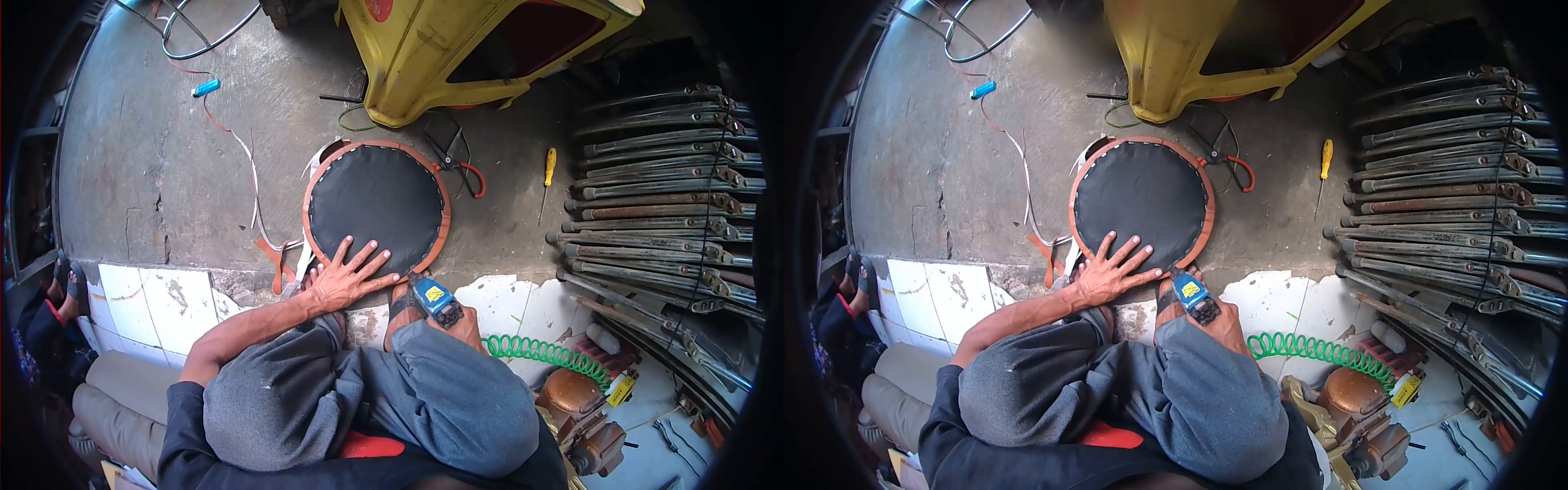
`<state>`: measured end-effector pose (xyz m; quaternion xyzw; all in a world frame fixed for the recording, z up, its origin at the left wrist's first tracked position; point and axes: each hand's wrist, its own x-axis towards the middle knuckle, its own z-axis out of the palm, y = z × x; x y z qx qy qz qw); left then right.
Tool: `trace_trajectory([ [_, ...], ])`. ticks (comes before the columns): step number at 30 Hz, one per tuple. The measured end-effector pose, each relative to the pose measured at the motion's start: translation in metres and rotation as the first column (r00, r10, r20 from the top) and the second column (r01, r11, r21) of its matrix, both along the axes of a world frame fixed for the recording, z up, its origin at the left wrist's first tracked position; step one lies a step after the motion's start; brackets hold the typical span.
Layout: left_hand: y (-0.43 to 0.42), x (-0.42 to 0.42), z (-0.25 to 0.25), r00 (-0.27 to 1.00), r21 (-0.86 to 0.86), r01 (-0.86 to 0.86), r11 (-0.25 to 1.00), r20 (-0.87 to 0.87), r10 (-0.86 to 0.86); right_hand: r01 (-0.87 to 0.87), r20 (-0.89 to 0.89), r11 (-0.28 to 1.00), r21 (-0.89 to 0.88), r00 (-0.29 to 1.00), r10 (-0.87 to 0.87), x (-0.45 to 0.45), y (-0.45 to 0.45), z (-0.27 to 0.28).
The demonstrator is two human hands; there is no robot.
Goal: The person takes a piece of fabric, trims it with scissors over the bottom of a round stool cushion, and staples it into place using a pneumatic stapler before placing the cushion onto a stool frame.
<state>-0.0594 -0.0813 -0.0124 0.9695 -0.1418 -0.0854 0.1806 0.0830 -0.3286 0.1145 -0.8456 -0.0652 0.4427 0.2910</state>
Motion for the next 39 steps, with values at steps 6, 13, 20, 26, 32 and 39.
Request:
trace_trajectory([
  [6, -0.003, 0.003, 0.007, 0.999, -0.053, -0.023, 0.998, -0.035, 0.021, -0.056, 0.037, 0.998, 0.039, 0.998, 0.054, -0.003, 0.001, -0.004],
  [13, -0.007, 0.007, 0.013, 1.0, -0.017, -0.021, 1.0, -0.016, 0.02, -0.059, 0.109, 0.998, 0.011, 0.992, 0.058, -0.005, 0.002, -0.001],
  [20, -0.011, 0.01, 0.021, 0.999, -0.024, -0.021, 1.0, -0.047, 0.02, -0.133, 0.071, 0.991, 0.022, 0.989, 0.131, -0.001, -0.006, -0.026],
  [26, -0.015, 0.008, 0.017, 0.999, -0.022, -0.025, 0.999, -0.044, 0.024, -0.153, 0.07, 0.988, -0.015, 0.986, 0.153, 0.002, -0.006, -0.024],
  [32, -0.022, 0.01, 0.017, 0.996, -0.004, -0.057, 0.998, -0.062, 0.056, -0.187, 0.142, 0.981, -0.057, 0.971, 0.193, 0.004, -0.005, -0.028],
  [39, 0.006, 0.014, 0.051, 0.999, -0.057, -0.008, 0.998, 0.041, 0.011, 0.139, 0.19, 0.99, 0.019, 0.972, -0.14, 0.017, -0.044, -0.021],
])
